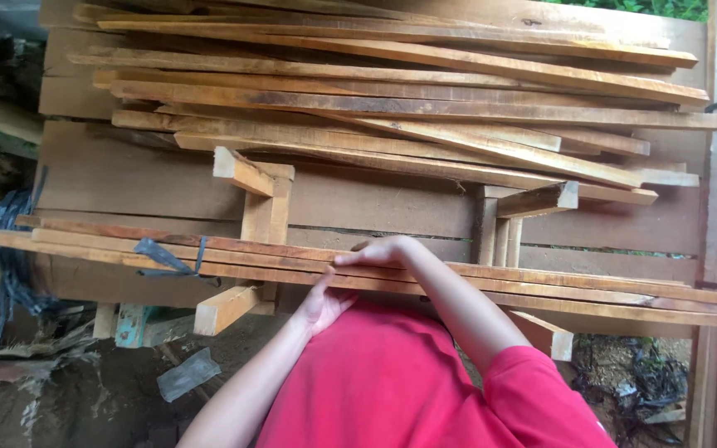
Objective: Bundle thin wooden strips using plastic ties.
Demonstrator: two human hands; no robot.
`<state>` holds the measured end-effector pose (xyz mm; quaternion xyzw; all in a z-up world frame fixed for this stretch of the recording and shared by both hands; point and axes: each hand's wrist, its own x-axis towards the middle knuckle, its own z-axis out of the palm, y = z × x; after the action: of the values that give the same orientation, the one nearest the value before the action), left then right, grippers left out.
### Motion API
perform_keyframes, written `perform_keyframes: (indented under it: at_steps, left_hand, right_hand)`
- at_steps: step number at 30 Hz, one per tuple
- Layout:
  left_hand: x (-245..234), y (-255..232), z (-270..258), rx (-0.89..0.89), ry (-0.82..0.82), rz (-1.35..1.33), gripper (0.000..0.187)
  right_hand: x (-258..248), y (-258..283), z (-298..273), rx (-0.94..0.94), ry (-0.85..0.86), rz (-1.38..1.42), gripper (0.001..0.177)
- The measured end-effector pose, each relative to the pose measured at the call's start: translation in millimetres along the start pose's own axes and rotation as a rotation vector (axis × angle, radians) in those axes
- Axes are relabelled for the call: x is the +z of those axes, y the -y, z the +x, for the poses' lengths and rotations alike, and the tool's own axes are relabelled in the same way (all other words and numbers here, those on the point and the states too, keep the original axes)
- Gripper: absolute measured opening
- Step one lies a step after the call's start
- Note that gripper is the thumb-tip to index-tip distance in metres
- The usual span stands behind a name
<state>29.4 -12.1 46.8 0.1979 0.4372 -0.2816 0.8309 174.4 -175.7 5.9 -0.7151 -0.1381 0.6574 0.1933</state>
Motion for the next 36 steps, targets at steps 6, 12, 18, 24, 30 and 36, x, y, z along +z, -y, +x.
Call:
perform_keyframes:
  at_steps: [6,12,18,24,30,36]
  left_hand:
    - [-8.2,1.0,9.3,0.022,0.031,-0.1,0.097]
    - [-26.9,4.7,18.0,0.012,0.032,-0.048,0.089]
    - [-39.0,5.6,29.8,-0.039,0.044,0.061,0.085]
    - [-25.3,-6.3,18.8,-0.014,0.069,0.054,0.089]
    - [-15.0,-4.4,15.8,-0.001,-0.031,-0.004,0.098]
    - [-37.6,4.3,29.8,0.006,-0.015,0.003,0.11]
  right_hand:
    - [1.0,34.2,-19.3,-0.052,0.021,0.057,0.106]
    - [5.5,26.8,-11.8,-0.05,-0.042,-0.058,0.096]
    - [18.5,33.8,-50.7,-0.233,-0.391,-0.038,0.069]
    - [61.3,26.5,-114.6,-0.292,-0.8,-0.432,0.095]
    - [88.3,-17.7,-82.8,-0.134,-1.042,-0.594,0.097]
    - [67.8,-18.6,-83.0,-0.167,-1.011,-0.522,0.097]
